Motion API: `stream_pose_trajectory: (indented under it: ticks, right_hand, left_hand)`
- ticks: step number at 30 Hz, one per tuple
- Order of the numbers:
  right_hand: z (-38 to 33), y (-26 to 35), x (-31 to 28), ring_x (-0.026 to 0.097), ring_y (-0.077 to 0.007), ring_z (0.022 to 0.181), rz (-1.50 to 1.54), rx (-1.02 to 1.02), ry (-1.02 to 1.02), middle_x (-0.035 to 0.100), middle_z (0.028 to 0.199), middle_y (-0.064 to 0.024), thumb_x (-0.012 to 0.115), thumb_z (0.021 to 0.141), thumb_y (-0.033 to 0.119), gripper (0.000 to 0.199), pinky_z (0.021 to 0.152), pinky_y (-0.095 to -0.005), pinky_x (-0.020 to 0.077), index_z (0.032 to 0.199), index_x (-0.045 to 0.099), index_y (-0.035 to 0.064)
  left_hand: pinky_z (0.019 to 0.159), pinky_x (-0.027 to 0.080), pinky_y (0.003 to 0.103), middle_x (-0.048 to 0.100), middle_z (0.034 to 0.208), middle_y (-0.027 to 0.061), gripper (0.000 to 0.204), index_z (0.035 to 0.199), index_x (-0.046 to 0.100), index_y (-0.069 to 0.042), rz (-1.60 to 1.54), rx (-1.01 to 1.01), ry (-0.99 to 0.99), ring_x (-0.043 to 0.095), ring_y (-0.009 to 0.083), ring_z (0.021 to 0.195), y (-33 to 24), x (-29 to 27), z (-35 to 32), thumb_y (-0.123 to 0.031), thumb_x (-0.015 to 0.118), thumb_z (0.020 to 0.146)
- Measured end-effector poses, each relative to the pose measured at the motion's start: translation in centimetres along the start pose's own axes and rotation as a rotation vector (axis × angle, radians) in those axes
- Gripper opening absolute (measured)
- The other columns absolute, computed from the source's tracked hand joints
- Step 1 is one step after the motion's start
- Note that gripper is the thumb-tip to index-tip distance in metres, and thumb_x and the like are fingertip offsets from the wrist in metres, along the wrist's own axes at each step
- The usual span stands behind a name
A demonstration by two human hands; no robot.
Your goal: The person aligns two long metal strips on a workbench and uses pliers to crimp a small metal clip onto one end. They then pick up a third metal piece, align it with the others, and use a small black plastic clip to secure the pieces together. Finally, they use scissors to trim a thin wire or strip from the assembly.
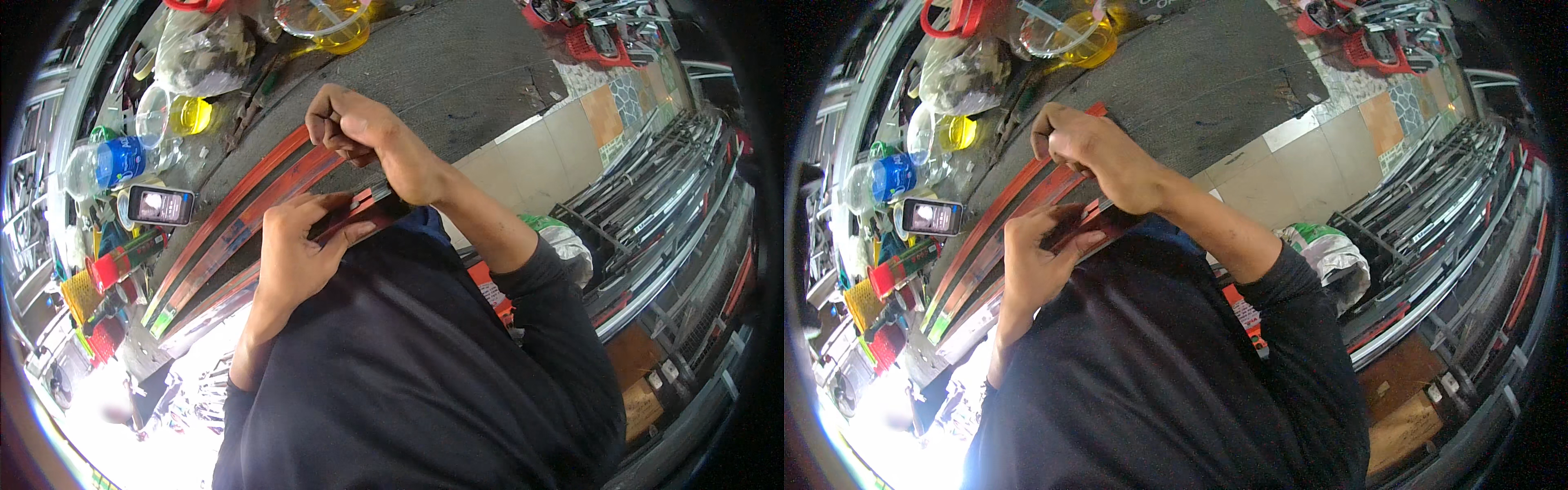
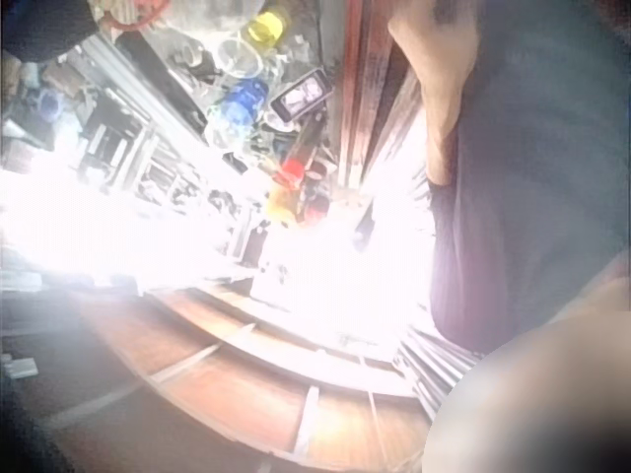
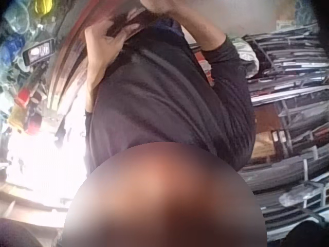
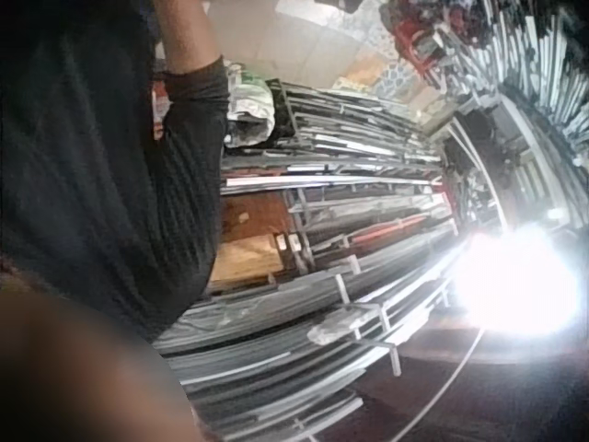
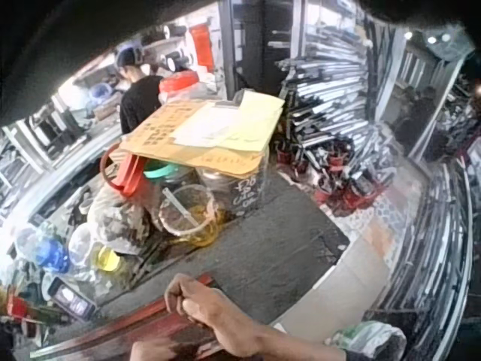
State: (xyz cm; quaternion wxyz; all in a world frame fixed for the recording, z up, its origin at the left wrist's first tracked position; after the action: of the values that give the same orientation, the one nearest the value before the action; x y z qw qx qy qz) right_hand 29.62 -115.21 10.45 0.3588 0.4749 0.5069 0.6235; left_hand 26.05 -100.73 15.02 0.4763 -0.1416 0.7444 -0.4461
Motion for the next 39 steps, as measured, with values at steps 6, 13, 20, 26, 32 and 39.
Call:
stream_pose_trajectory:
  ticks: [6,13,20,26,32,39]
  right_hand:
    - [-2.5,-1.4,-4.0,0.048,-0.0047,0.081,0.067,0.138,-0.176,0.059,0.093,0.0056,0.017,0.119,0.083,0.090,0.071,-0.0266,0.0354,0.123,0.071,0.0106]
    - [-2.8,-2.5,0.0,0.047,-0.0123,0.078,0.004,0.074,-0.082,0.055,0.087,0.0010,0.012,0.117,0.087,0.104,0.073,-0.0323,0.0372,0.110,0.075,0.0056]
    - [-2.6,-3.7,1.4,0.062,-0.0258,0.091,0.046,0.150,0.020,0.067,0.090,-0.0122,0.015,0.121,0.081,0.103,0.092,-0.0431,0.0509,0.103,0.075,-0.0015]
    - [-2.8,-3.8,1.7,0.061,-0.0246,0.091,0.050,0.131,0.055,0.068,0.092,-0.0103,0.013,0.121,0.080,0.103,0.093,-0.0412,0.0504,0.101,0.073,-0.0017]
    - [-2.6,-3.9,1.3,0.061,-0.0236,0.092,0.008,0.120,0.037,0.067,0.092,-0.0083,0.010,0.118,0.085,0.108,0.094,-0.0404,0.0498,0.102,0.072,-0.0014]
    - [-1.2,-3.8,-2.8,0.046,-0.0104,0.079,0.098,0.273,-0.138,0.051,0.083,0.0030,-0.004,0.098,0.107,0.132,0.077,-0.0280,0.0387,0.116,0.078,0.0049]
  left_hand:
    - [0.087,0.061,0.037,0.083,0.101,0.0183,0.042,0.120,0.079,0.002,0.004,-0.057,0.072,0.082,0.0258,0.091,-0.5,-0.5,0.8,-0.019,0.100,0.091]
    - [0.093,0.057,0.029,0.081,0.105,0.0091,0.035,0.125,0.073,0.007,-0.138,-0.177,0.143,0.074,0.0121,0.101,0.6,0.6,0.4,-0.007,0.093,0.099]
    - [0.095,0.059,0.031,0.081,0.107,0.0107,0.032,0.122,0.073,0.009,-0.092,-0.091,0.128,0.076,0.0132,0.104,0.1,0.6,0.2,-0.002,0.092,0.097]
    - [0.097,0.062,0.034,0.083,0.109,0.0121,0.032,0.120,0.074,0.009,-0.091,-0.062,0.130,0.078,0.0145,0.108,0.0,1.0,0.1,-0.001,0.093,0.097]
    - [0.093,0.062,0.033,0.085,0.104,0.0141,0.034,0.120,0.076,0.007,-0.141,-0.091,0.124,0.080,0.0144,0.102,0.9,1.2,0.9,-0.006,0.096,0.096]
    - [0.096,0.061,0.031,0.086,0.110,0.0109,0.033,0.122,0.077,0.008,-0.255,-0.176,0.168,0.079,0.0127,0.108,2.4,1.3,1.4,-0.006,0.096,0.098]
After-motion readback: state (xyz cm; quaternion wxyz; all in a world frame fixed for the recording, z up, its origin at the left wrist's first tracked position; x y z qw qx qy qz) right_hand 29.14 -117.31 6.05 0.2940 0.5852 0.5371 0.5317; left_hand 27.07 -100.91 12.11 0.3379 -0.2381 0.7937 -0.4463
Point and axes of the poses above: each hand's wrist, its own z-axis towards the middle knuckle, its own x-axis out of the palm, y = z × x, the point moved 10 cm from there along z, towards the middle knuckle
